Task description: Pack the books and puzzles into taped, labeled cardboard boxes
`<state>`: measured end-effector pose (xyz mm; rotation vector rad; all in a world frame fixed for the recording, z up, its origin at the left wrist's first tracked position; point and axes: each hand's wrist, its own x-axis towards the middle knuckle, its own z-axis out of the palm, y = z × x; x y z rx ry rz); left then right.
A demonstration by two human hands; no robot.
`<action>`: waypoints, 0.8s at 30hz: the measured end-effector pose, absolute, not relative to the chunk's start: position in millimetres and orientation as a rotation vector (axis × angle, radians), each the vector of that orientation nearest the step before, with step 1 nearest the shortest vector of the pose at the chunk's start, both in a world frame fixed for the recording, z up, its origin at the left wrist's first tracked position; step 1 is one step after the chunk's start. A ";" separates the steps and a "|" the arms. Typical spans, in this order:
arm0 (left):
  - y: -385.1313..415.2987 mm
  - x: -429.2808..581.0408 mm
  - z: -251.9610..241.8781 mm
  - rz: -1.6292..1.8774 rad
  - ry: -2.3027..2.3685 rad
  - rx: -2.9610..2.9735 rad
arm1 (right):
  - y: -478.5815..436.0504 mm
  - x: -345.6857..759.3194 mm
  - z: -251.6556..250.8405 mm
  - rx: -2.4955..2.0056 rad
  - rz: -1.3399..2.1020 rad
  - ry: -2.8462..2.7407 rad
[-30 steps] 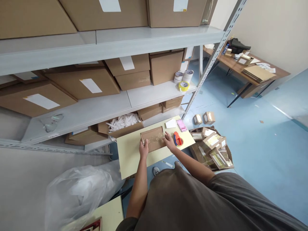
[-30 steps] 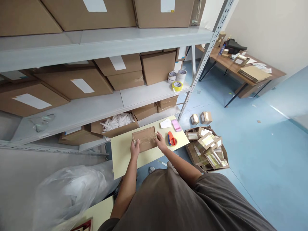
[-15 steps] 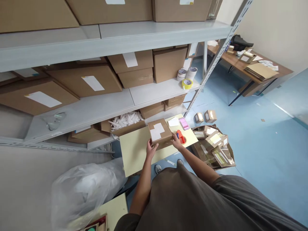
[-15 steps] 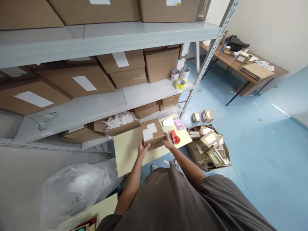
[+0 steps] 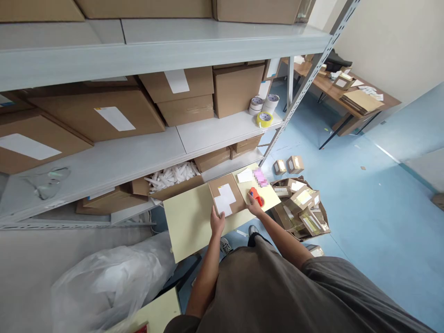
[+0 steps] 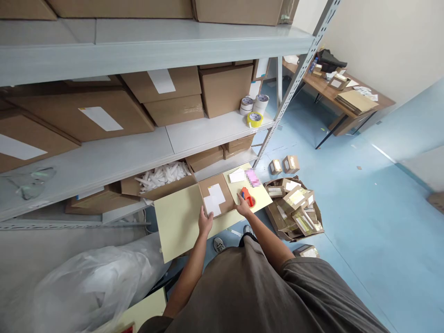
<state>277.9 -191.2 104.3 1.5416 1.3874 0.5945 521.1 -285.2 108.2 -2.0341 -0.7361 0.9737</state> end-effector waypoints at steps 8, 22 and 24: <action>-143.7 387.5 167.1 0.765 1.307 1.692 | -251.1 617.5 128.9 -2.098 0.777 -0.940; -57.7 576.7 75.7 0.037 1.594 1.480 | -173.7 690.8 35.8 -2.127 1.145 -1.050; -57.7 578.9 64.6 0.034 1.651 1.457 | -171.3 689.6 25.7 -2.087 1.148 -1.059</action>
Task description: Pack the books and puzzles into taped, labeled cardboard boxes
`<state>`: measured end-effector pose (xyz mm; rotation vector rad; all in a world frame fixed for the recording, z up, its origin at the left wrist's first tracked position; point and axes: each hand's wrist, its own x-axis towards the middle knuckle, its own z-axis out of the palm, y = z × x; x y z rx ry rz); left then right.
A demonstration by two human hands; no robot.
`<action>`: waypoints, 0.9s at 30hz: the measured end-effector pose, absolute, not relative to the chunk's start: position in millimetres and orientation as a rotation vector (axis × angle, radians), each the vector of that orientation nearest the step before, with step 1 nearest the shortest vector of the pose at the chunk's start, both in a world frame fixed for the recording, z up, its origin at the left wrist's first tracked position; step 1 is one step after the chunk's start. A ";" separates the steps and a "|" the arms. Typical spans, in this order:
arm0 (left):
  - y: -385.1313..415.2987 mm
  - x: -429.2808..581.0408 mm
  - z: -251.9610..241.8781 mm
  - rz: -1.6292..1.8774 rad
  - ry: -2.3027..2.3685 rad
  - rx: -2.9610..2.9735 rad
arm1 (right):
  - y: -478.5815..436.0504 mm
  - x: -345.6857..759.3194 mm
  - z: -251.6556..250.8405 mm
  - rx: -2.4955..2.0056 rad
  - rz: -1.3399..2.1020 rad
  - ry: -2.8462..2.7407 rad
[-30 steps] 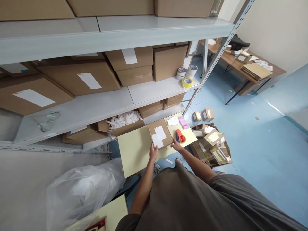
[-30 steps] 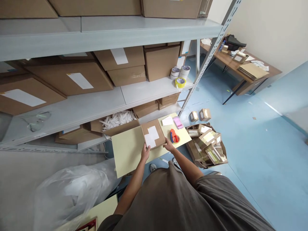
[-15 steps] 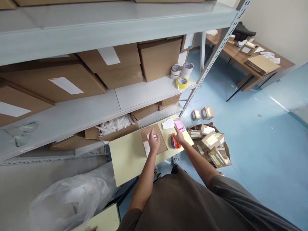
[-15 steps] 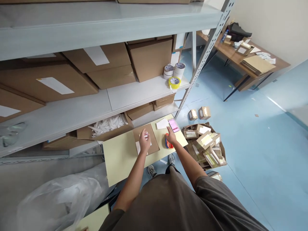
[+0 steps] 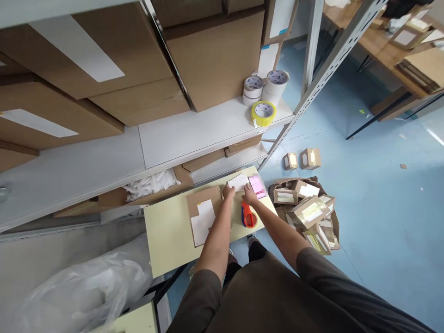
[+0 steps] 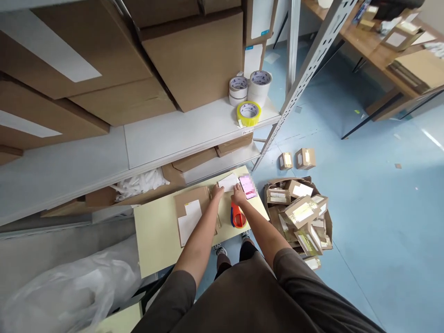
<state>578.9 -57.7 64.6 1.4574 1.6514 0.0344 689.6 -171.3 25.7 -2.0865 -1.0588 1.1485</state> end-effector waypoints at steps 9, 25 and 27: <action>-69.3 582.7 57.7 0.221 1.800 1.511 | -170.8 687.6 23.4 -2.080 1.189 -1.069; -64.3 534.1 166.3 0.312 1.496 1.812 | -182.4 713.8 91.2 -1.895 0.941 -0.801; -57.6 512.4 184.5 0.404 1.424 1.816 | -169.5 718.2 107.0 -1.815 1.013 -0.911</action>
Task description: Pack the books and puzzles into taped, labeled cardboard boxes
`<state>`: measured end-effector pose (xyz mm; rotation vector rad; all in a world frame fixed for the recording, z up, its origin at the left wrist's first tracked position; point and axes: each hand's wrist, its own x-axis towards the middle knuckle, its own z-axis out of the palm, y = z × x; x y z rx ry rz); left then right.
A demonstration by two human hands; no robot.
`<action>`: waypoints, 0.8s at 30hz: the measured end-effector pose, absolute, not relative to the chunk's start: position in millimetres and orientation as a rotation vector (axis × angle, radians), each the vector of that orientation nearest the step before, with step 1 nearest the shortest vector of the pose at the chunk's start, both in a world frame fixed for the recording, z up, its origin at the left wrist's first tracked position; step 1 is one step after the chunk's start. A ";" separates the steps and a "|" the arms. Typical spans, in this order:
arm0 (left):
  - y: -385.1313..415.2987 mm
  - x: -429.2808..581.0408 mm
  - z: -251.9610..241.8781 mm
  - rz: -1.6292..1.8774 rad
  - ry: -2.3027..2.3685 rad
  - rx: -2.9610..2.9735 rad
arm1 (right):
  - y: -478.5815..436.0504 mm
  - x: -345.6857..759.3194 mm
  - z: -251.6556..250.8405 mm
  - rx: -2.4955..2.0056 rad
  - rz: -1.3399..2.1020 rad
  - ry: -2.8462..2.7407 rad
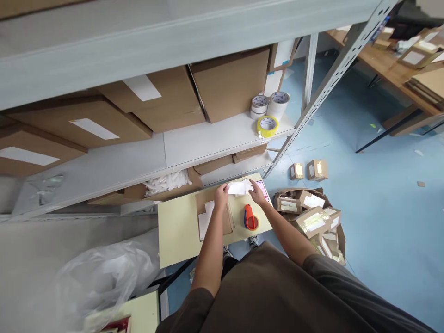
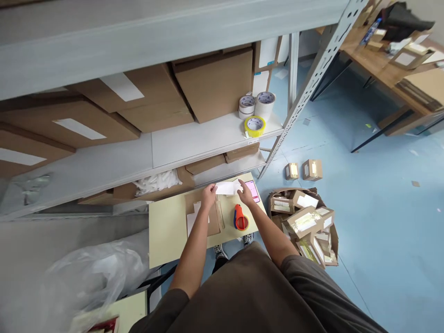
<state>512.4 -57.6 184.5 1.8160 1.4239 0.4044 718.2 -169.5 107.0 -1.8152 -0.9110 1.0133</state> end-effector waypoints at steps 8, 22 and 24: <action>-45.4 437.0 244.3 0.540 1.542 1.764 | -105.0 707.2 163.6 -1.529 1.241 -1.402; -79.0 387.0 225.8 0.815 1.632 1.307 | -76.9 688.9 185.0 -1.300 1.426 -1.444; -82.6 385.8 220.8 0.855 1.621 1.245 | -78.3 687.9 187.0 -1.286 1.467 -1.436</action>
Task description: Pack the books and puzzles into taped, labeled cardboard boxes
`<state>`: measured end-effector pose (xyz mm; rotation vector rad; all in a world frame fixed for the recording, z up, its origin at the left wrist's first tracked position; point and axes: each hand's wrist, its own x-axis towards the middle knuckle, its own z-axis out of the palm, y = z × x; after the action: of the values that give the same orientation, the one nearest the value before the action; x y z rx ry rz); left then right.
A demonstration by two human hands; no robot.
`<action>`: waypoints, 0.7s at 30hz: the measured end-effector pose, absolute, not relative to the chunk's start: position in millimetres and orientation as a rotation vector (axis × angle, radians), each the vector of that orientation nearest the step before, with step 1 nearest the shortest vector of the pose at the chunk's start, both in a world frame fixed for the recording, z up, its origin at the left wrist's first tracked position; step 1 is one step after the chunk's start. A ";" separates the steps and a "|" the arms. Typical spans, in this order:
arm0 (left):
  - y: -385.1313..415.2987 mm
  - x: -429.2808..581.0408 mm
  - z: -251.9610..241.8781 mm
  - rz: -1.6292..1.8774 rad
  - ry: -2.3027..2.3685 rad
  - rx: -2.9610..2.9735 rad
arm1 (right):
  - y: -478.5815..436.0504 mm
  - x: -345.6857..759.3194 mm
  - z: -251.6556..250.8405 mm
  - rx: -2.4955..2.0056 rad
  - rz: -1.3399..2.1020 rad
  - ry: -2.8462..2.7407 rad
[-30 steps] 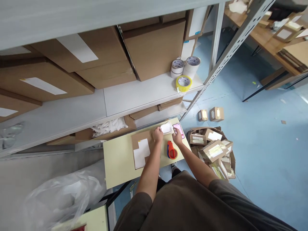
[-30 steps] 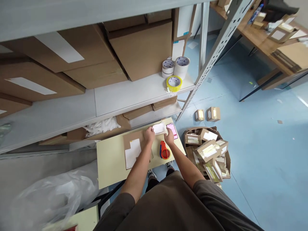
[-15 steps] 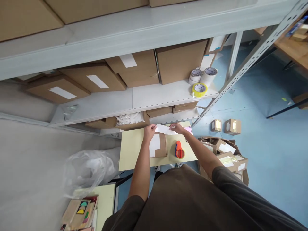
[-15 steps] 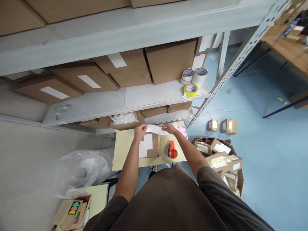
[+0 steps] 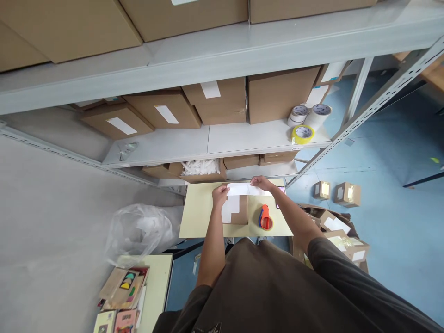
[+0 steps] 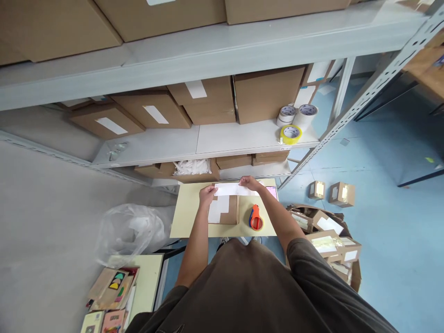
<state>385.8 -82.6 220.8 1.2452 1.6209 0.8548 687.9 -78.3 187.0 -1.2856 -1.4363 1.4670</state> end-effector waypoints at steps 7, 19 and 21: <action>-93.3 387.9 214.5 0.965 1.527 1.148 | -84.4 684.8 191.4 -1.302 1.491 -1.355; -99.7 390.5 220.8 1.006 1.502 1.028 | -88.0 681.5 195.7 -1.289 1.487 -1.312; -100.2 390.8 221.5 1.022 1.496 1.006 | -88.8 681.8 195.2 -1.287 1.490 -1.311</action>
<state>390.8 -100.2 221.5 1.0063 1.4964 1.0218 681.8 -88.8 195.2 -1.2868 -1.3109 1.4903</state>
